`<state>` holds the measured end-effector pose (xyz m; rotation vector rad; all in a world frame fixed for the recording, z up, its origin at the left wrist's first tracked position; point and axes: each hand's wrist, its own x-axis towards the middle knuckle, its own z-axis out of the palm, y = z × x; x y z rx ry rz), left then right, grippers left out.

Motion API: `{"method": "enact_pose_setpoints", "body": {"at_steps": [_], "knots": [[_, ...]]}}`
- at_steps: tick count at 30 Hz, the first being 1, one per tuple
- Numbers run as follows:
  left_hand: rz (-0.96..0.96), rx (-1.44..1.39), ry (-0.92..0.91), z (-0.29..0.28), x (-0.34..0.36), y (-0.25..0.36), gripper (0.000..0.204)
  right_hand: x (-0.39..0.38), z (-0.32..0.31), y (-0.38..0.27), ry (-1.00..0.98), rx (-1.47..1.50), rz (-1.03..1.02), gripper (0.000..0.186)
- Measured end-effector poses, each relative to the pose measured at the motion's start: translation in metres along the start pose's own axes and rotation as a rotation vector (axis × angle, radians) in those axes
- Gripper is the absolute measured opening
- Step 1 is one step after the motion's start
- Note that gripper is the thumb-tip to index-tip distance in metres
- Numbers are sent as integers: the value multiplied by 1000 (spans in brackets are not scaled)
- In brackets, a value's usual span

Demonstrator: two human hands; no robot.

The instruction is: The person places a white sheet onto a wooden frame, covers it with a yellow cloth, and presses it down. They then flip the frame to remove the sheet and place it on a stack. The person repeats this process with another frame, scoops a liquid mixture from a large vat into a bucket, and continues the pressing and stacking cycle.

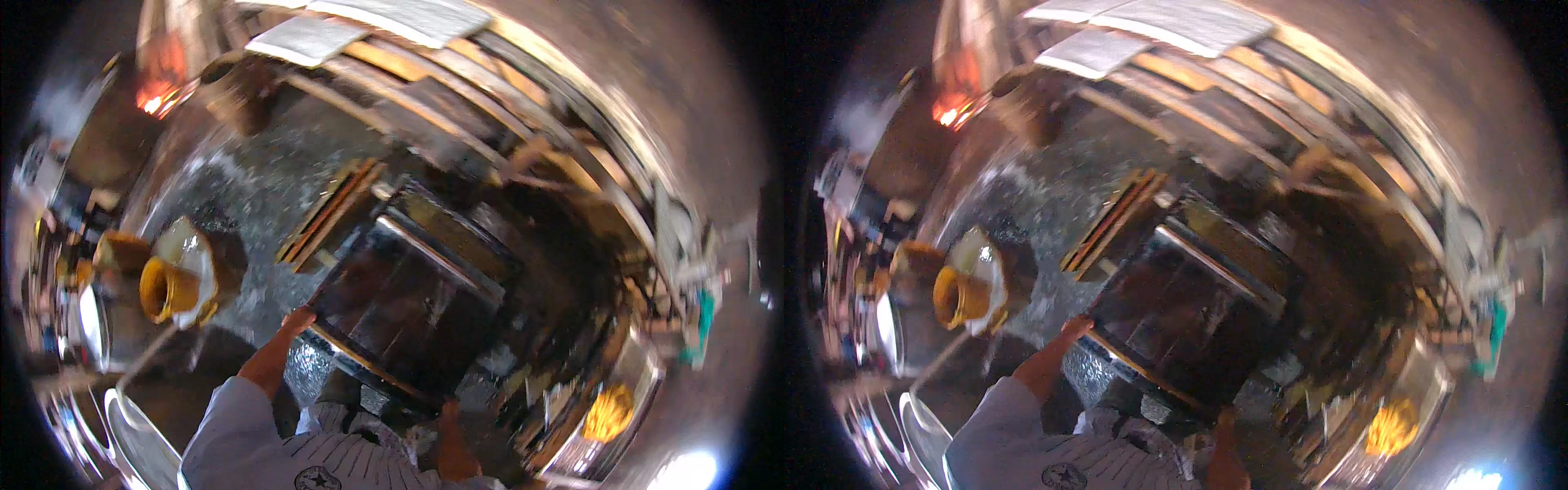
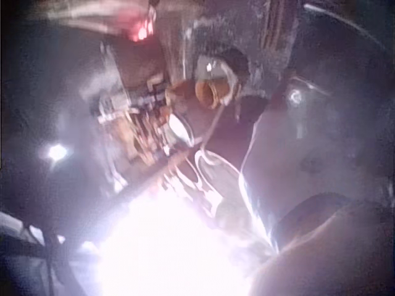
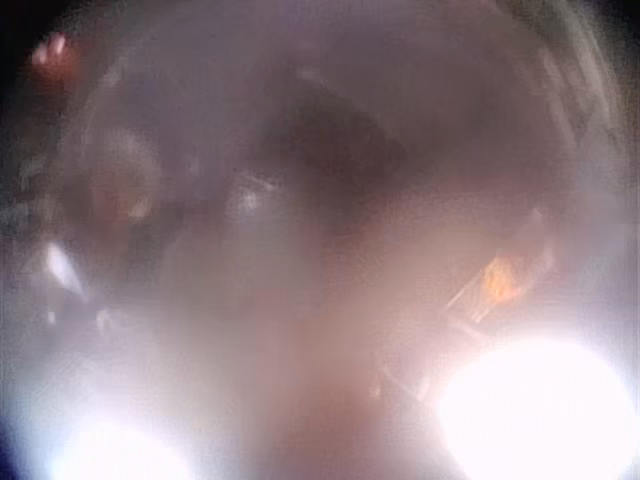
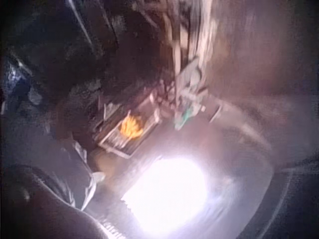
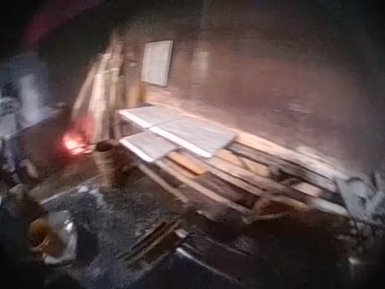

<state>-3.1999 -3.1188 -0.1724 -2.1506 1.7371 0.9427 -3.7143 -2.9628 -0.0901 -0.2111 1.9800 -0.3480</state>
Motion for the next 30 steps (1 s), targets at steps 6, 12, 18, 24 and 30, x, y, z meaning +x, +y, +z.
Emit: {"method": "enact_pose_setpoints", "body": {"at_steps": [6, 12, 18, 24, 30], "knots": [[-118, -518, 48, -31, -27, 116, 26, -68, -99, 20, 378, 89, -261, 44], [88, -1166, 93, 46, -90, 130, 30, -239, -214, -23, 557, -17, -476, 40], [249, -1531, -507, 50, -191, 383, 16, -317, -345, 123, 735, 905, -654, 34], [602, -1139, -236, 12, -336, 637, 19, -260, -434, 257, 570, 2018, -1276, 20], [537, -856, -195, 60, -374, 747, 29, -228, -511, 300, 664, 1907, -939, 11]]}}
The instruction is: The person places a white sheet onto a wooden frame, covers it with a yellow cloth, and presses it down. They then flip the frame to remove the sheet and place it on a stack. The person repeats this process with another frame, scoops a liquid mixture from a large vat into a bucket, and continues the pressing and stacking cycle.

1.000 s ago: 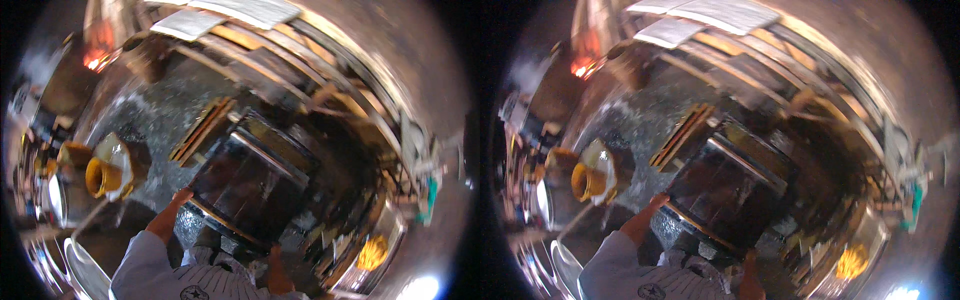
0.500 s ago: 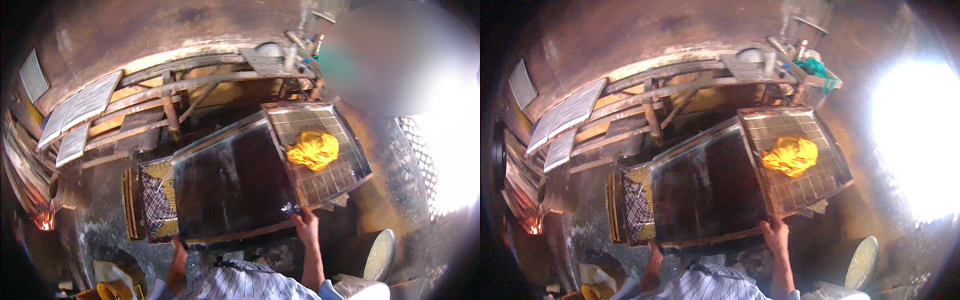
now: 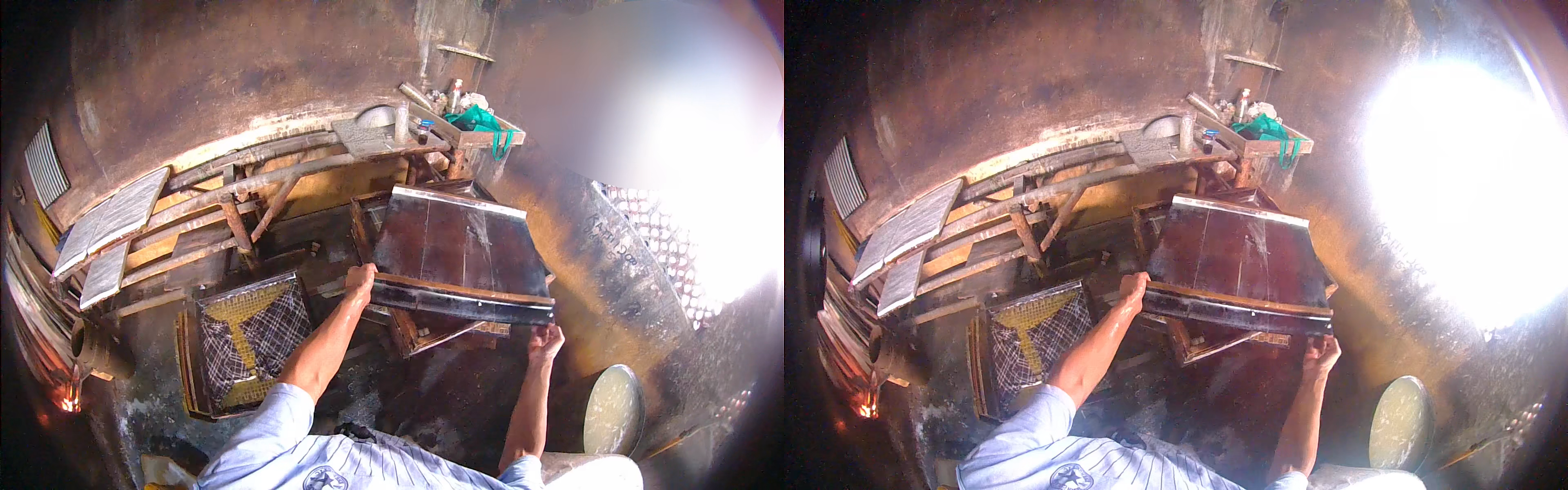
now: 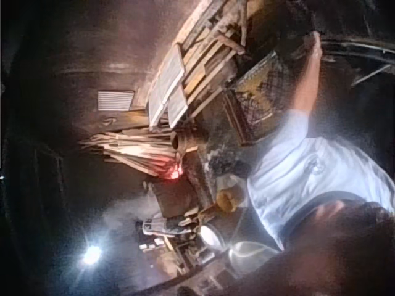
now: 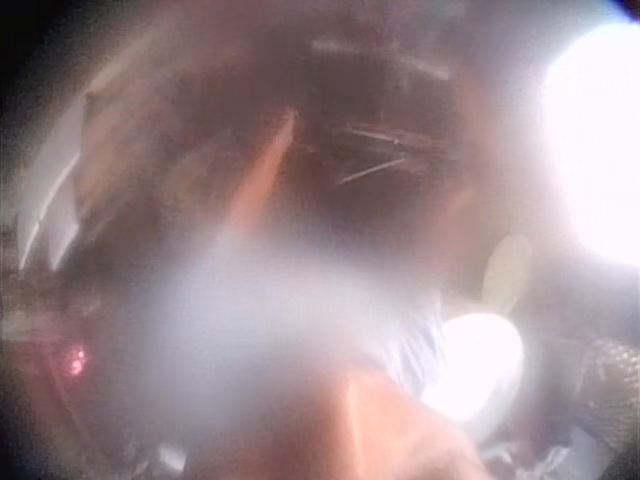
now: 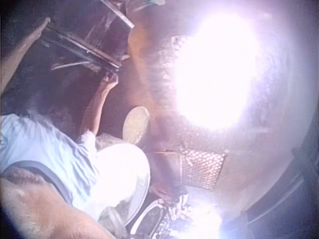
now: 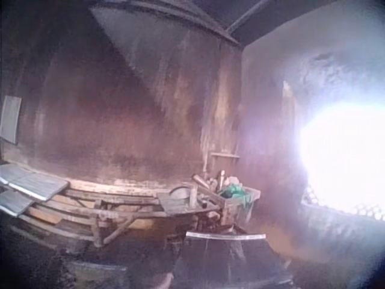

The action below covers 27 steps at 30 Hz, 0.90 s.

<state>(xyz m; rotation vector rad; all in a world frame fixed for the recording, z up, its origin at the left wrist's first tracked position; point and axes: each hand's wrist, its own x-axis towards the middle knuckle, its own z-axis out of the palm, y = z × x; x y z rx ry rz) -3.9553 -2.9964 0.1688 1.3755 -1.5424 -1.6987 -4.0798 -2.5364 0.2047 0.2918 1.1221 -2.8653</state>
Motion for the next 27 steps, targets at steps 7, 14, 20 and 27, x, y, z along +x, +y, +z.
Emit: {"method": "enact_pose_setpoints", "body": {"at_steps": [7, 14, 20, 27], "knots": [[-63, -405, -75, -124, 30, -84, 31, -19, -61, 105, 119, -280, 90, 30], [-559, -67, 463, -367, -24, -327, 23, -173, -158, 354, -78, -857, 824, 31], [-342, 336, 658, -442, -41, -392, 36, -284, -3, 555, -1291, -1377, 497, 16], [-204, 647, 527, -496, 26, -381, 49, -347, 164, 815, -1607, -1505, 389, 18]]}}
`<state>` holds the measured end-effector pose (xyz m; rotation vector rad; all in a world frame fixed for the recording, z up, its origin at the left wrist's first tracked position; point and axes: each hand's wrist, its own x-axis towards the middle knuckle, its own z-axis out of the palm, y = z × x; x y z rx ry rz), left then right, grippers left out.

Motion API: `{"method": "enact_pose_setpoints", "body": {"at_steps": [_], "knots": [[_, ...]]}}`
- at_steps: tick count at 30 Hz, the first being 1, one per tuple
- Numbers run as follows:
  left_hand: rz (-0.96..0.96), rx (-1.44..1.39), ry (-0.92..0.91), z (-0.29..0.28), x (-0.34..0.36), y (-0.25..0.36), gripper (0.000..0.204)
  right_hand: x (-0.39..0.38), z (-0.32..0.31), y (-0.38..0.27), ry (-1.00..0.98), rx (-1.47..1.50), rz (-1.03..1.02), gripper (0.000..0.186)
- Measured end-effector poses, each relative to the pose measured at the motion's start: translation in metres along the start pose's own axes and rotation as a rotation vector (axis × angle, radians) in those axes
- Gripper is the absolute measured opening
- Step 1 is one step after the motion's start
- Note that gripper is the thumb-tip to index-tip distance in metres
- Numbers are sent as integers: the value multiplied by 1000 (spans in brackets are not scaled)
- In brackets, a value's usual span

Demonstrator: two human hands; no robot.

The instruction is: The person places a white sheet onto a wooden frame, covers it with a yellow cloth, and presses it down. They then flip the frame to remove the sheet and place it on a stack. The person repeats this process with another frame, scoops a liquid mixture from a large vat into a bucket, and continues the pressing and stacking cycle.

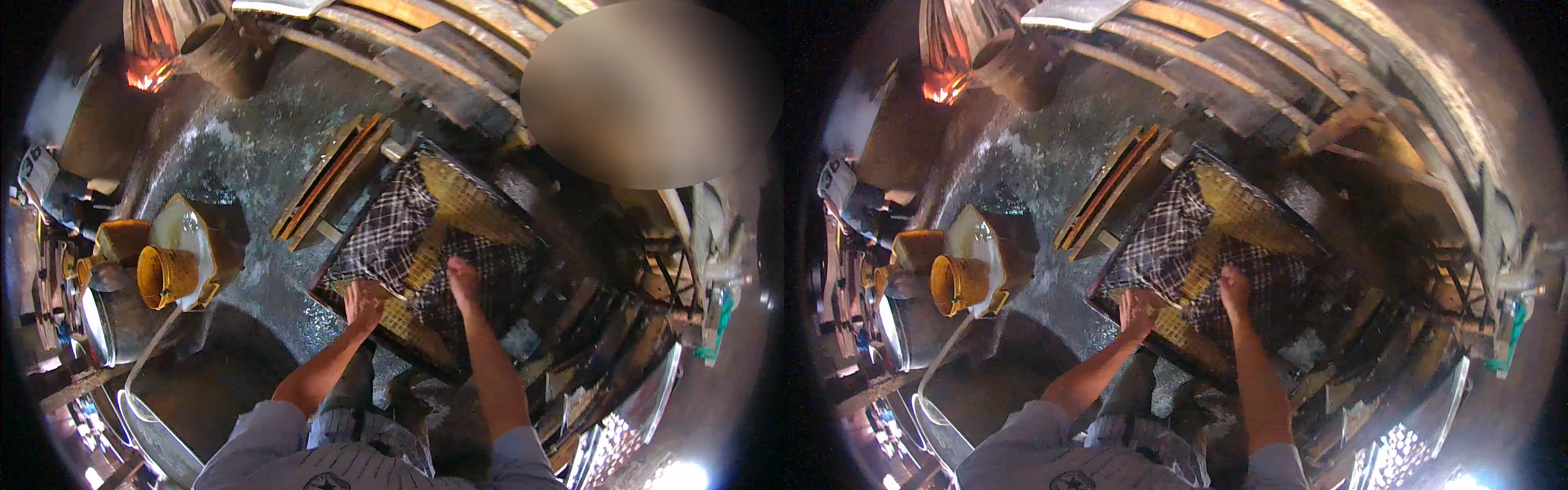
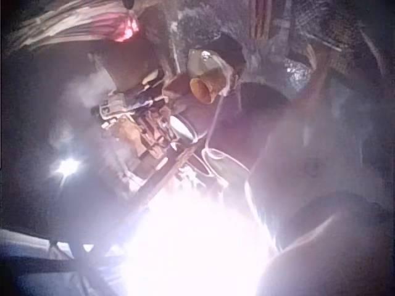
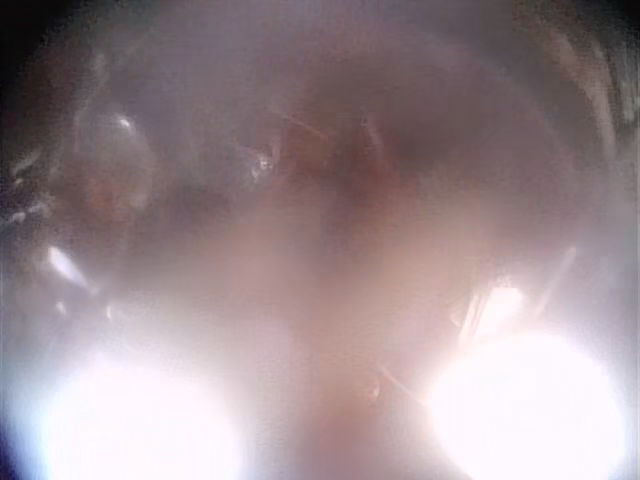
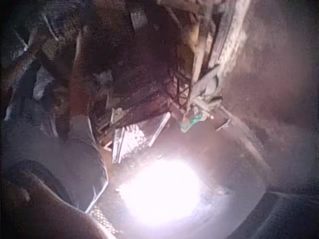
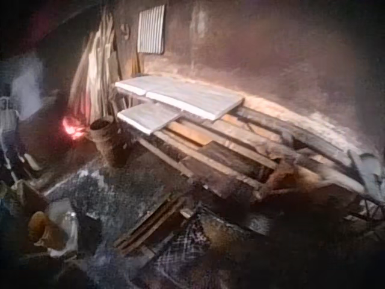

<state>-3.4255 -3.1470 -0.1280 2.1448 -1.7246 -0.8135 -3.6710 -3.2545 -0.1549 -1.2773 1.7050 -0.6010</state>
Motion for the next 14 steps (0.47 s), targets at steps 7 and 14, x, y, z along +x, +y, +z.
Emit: {"method": "enact_pose_setpoints", "body": {"at_steps": [7, 14], "knots": [[232, 49, 8, 0, 87, -31, 41, 123, 104, -46, 376, -747, -272, 49], [138, -398, 74, 13, 103, -68, 31, 152, 135, -110, 112, 160, 283, 29]]}}
